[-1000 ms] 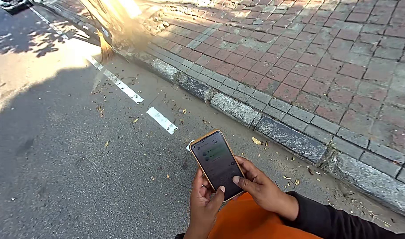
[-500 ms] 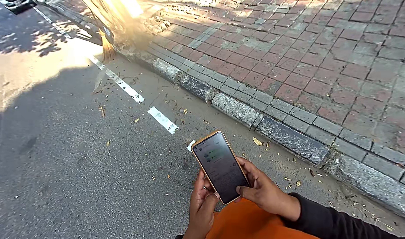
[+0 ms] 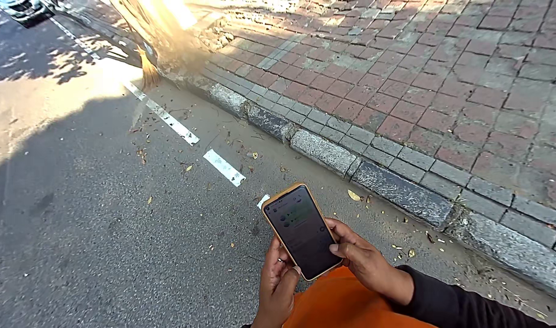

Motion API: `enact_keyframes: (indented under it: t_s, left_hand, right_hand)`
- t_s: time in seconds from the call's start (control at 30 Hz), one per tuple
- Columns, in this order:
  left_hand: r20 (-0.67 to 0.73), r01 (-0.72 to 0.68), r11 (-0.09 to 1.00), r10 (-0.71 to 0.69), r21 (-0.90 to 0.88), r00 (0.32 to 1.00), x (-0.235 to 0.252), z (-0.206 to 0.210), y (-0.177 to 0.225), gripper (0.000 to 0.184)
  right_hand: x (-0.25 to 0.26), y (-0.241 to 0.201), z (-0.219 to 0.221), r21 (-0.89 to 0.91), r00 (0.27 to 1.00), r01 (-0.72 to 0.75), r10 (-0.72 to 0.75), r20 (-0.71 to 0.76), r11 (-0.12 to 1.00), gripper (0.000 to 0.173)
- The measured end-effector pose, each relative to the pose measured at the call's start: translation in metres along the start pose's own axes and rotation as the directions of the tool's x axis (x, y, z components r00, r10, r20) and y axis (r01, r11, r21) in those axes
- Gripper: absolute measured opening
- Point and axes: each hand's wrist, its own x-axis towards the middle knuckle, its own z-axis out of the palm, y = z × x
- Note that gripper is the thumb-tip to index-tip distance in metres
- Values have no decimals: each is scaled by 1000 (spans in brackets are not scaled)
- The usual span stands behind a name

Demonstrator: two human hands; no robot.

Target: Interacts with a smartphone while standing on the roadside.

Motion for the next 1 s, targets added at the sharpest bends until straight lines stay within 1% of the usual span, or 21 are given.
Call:
enact_keyframes:
  t_s: [0.1, 0.2, 0.3, 0.37, 0.67, 0.8, 1.0]
  left_hand:
    - [19, -3, 1000, 3, 14, 1000, -1, 1, 0, 66]
    - [36, -2, 999, 0, 36, 999, -2, 2, -1, 67]
    - [48, 1, 999, -3, 39, 999, -2, 4, -1, 67]
    - [54, 0, 999, -2, 37, 999, -2, 4, -1, 67]
    - [57, 6, 999, -9, 51, 998, -3, 4, -2, 65]
    - [59, 6, 999, -10, 54, 998, -4, 3, -2, 65]
    - [52, -7, 995, 2, 95, 999, -5, 3, -1, 64]
  right_hand:
    - [0, -1, 1, 9, 998, -50, 51, -47, 999, 32]
    - [0, -2, 2, 9, 994, -80, 80, -78, 997, 28]
    - [0, -2, 3, 15, 987, -111, 112, -117, 994, 29]
    - [-1, -2, 3, 20, 985, -107, 108, -133, 994, 30]
    - [-2, -1, 3, 31, 985, -90, 94, -147, 995, 31]
    - [-2, -1, 4, 28, 986, -78, 81, -144, 997, 29]
    - [-1, 2, 4, 24, 986, -78, 81, -143, 997, 32]
